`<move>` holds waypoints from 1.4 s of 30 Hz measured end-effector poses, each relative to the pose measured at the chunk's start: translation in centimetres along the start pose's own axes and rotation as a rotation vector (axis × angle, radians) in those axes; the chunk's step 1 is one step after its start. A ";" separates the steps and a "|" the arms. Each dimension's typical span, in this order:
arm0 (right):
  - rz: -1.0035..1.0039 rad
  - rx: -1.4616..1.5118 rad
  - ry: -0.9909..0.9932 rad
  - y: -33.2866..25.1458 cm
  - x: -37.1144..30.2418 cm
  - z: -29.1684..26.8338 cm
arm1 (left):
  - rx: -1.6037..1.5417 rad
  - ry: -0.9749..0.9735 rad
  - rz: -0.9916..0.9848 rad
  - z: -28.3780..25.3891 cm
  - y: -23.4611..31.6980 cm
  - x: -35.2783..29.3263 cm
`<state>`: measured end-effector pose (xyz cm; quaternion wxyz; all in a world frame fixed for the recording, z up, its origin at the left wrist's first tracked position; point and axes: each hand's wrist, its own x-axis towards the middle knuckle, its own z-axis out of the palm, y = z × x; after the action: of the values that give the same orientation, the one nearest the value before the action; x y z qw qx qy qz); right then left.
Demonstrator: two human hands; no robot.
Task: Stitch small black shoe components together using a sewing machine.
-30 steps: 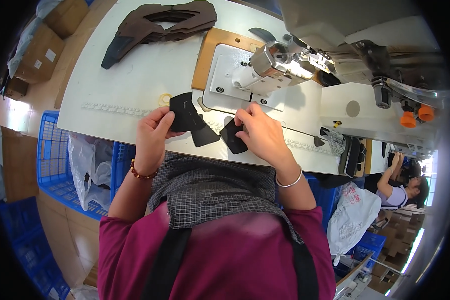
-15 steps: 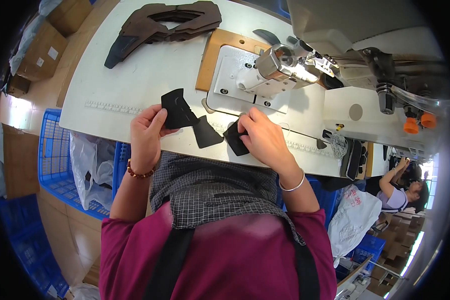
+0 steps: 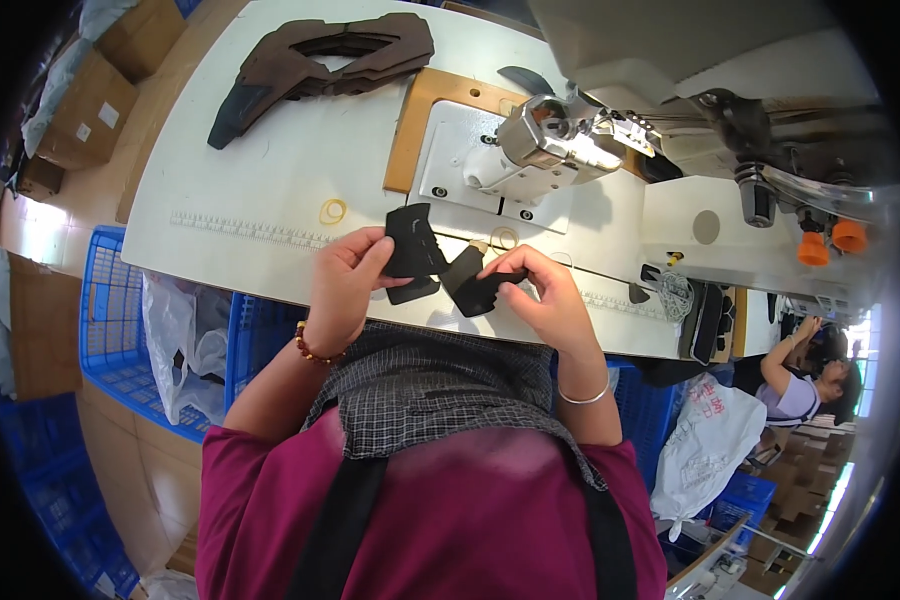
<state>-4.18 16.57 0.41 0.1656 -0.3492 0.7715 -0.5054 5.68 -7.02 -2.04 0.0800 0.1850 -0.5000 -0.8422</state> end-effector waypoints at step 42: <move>0.103 0.181 0.325 -2.0 0.7 0.8 | -0.009 -0.292 -0.141 6.1 -1.1 -0.1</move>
<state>-3.46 15.07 1.90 0.0950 -0.2068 0.7563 -0.6134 3.38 -1.50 -0.33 -0.0521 0.0949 -0.4885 -0.8658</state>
